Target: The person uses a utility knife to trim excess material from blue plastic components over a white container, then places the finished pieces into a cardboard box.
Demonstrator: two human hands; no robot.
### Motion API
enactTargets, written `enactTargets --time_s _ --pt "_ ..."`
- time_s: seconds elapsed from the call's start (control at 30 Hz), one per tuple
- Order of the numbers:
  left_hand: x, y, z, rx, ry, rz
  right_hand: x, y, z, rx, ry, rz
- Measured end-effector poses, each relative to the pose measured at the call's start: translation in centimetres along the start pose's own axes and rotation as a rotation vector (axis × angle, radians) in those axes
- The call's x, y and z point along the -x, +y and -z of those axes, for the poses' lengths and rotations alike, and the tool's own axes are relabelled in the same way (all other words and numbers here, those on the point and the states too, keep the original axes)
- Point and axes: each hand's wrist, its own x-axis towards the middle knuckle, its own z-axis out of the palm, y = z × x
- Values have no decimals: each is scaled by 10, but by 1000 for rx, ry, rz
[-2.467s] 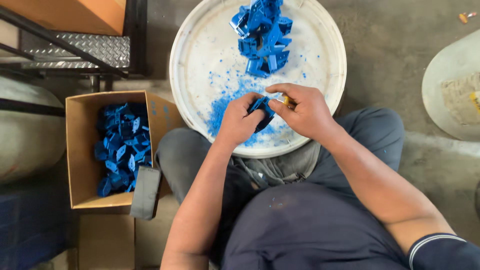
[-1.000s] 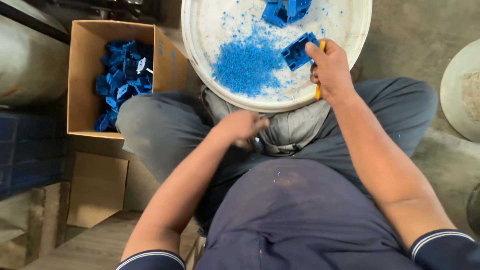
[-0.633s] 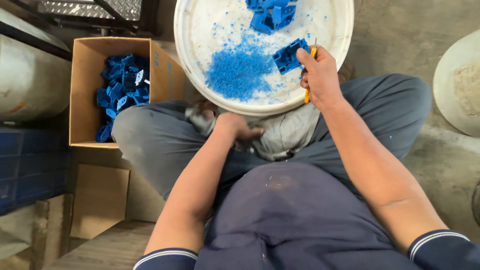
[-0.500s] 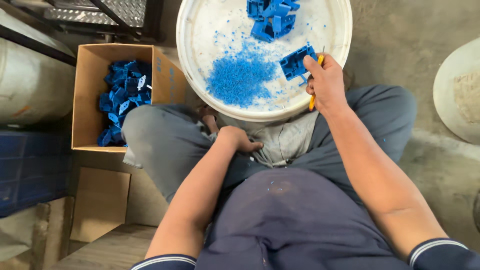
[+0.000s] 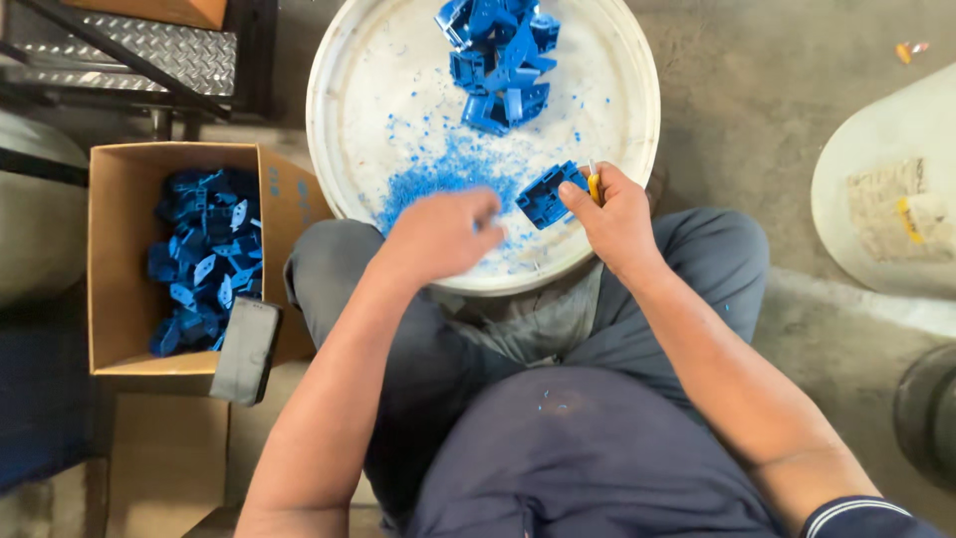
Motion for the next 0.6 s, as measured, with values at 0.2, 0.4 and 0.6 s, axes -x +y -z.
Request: enactTargets --time_s 0.2,0.4,0.6 --pt "-48 -15 -36 729 344 -123 -21 -17 -32 322 46 117" --pt "-70 -61 -62 888 294 81 -27 -19 -66 398 5 171" --pt "-73 -76 -57 1425 330 -33 -38 -39 -70 129 -217 13"
